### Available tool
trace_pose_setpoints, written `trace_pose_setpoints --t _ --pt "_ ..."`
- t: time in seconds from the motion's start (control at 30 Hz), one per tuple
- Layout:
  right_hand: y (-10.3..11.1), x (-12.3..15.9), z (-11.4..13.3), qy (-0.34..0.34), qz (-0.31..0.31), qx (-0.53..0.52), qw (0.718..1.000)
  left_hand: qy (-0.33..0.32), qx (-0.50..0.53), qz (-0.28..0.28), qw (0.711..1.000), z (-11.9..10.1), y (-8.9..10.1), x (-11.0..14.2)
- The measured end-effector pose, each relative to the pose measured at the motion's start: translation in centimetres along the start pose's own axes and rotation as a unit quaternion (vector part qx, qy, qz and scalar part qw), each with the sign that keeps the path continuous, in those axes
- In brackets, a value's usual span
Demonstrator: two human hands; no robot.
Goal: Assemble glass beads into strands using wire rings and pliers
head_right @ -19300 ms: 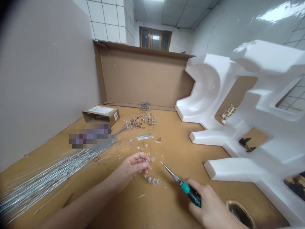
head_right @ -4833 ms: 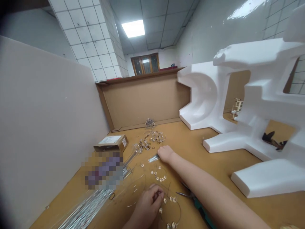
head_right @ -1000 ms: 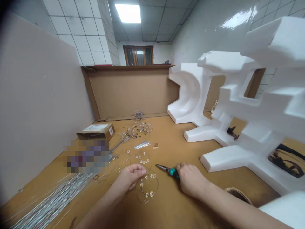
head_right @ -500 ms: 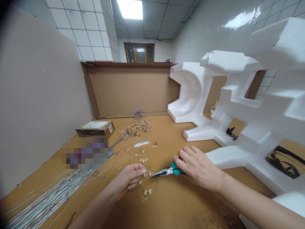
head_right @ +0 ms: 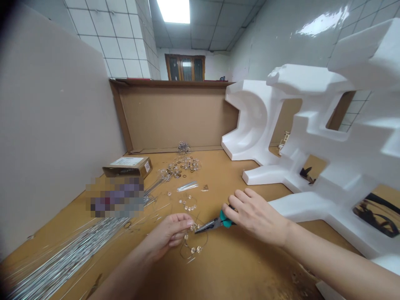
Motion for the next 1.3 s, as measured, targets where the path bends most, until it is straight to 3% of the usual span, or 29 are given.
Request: trace_pose_setpoints --t 0.53,0.7,0.77,0.83,0.93,1.0,1.13,1.3 --pt "0.2 -0.1 0.1 0.007 0.001 -0.006 1.0 0.019 0.004 0.025 0.999 0.4 0.1 0.0" --pt "0.3 -0.2 0.2 -0.01 0.066 -0.094 0.993 -0.021 -0.109 -0.05 0.993 0.3 -0.3 -0.4" --pt "-0.2 -0.1 -0.2 -0.041 0.126 -0.175 0.976 -0.08 -0.192 -0.091 0.974 0.1 -0.7 -0.3" --pt "-1.2 0.1 -0.7 -0.071 0.209 -0.266 0.938 -0.134 -0.251 -0.116 0.952 -0.1 -1.2 -0.1" --pt "-2.4 0.4 -1.2 -0.097 0.296 -0.349 0.884 -0.153 -0.272 -0.135 0.94 -0.3 -1.4 0.1" --pt "-2.4 0.4 -1.5 -0.109 0.29 -0.341 0.888 -0.125 -0.254 -0.131 0.95 -0.4 -1.2 0.0" --pt "-1.6 0.4 -2.0 -0.111 0.238 -0.278 0.924 -0.061 -0.2 -0.073 0.975 -0.8 -0.5 0.0" --pt "-0.9 1.0 -2.5 -0.109 0.226 -0.277 0.928 -0.04 -0.206 -0.002 0.978 -0.9 0.0 0.4"
Point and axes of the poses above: each hand's wrist, its own x-axis away from the middle knuckle, its own y-axis out of the back of the hand, z = x × y, the point moved 3 cm from there along -x, towards the middle knuckle, and after that the axes turned 2 degrees about z, right-handed, at the moved point
